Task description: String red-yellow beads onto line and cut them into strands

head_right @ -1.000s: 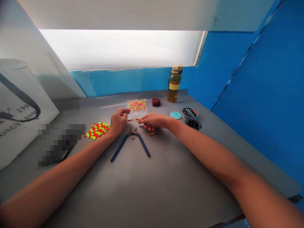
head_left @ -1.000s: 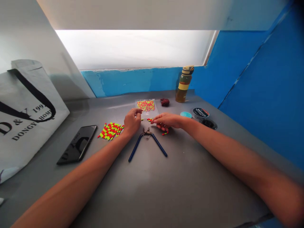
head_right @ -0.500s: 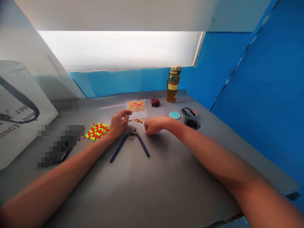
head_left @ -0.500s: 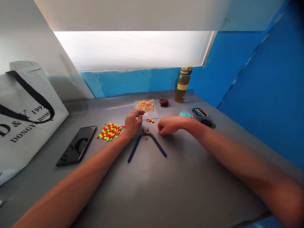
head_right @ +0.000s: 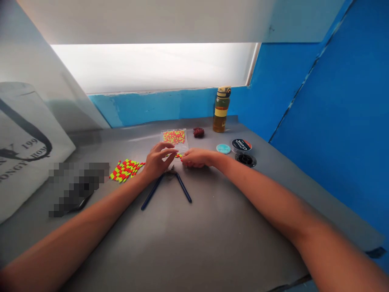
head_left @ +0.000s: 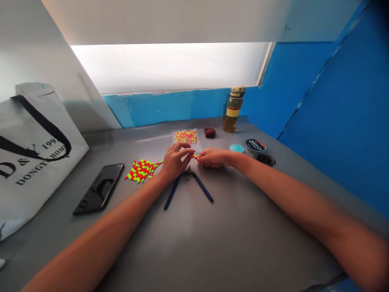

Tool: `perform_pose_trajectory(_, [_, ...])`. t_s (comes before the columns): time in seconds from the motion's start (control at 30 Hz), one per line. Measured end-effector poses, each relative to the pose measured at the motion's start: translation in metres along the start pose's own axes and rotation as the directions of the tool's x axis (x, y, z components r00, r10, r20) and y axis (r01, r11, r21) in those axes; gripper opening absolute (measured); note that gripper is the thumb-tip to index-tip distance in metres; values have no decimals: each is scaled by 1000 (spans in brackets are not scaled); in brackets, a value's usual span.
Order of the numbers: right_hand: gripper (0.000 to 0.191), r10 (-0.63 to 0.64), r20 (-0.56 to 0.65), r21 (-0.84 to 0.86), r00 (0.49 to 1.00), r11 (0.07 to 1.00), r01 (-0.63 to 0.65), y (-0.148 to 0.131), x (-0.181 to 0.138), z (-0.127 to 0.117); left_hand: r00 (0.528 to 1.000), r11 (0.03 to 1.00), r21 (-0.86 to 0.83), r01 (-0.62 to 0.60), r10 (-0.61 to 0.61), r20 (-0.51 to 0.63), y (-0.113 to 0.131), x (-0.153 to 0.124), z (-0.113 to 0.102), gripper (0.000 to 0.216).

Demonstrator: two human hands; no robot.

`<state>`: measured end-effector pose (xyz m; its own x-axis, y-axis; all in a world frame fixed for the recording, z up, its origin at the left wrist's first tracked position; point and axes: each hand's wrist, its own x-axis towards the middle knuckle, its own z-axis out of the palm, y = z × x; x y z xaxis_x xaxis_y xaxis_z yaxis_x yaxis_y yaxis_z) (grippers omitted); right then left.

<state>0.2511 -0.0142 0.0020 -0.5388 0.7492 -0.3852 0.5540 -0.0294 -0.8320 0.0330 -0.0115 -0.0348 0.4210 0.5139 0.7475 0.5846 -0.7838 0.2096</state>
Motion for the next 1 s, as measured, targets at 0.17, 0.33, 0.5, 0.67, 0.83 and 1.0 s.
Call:
perform_pose_trajectory(0.17, [17, 4, -31, 68, 1000, 998, -2, 5, 5, -1, 997, 999, 22, -49, 48, 67, -2, -1, 1, 17])
perform_pose_trajectory(0.33, [14, 29, -48, 71, 998, 997, -26, 5, 7, -1, 992, 998, 7, -70, 69, 102, 1, -1, 0, 24])
perform_pose_trajectory(0.5, [14, 34, -42, 75, 999, 997, -30, 6, 9, -1, 991, 997, -12, -70, 71, 114, 2, 0, -1, 30])
perform_pose_trajectory(0.67, [19, 22, -34, 95, 999, 995, -18, 6, 7, -1, 983, 994, -27, -104, 107, 151, -1, 0, 0, 14])
perform_pose_trajectory(0.83, [21, -19, 15, 104, 1000, 994, 17, 5, 4, -1, 978, 993, -48, -108, 115, 172, -2, 1, 1, 13])
perform_pose_trajectory(1.0, [17, -14, 12, 128, 1000, 992, 12, 6, 5, -1, 978, 993, -67, -97, 107, 181, -5, 0, 3, 15])
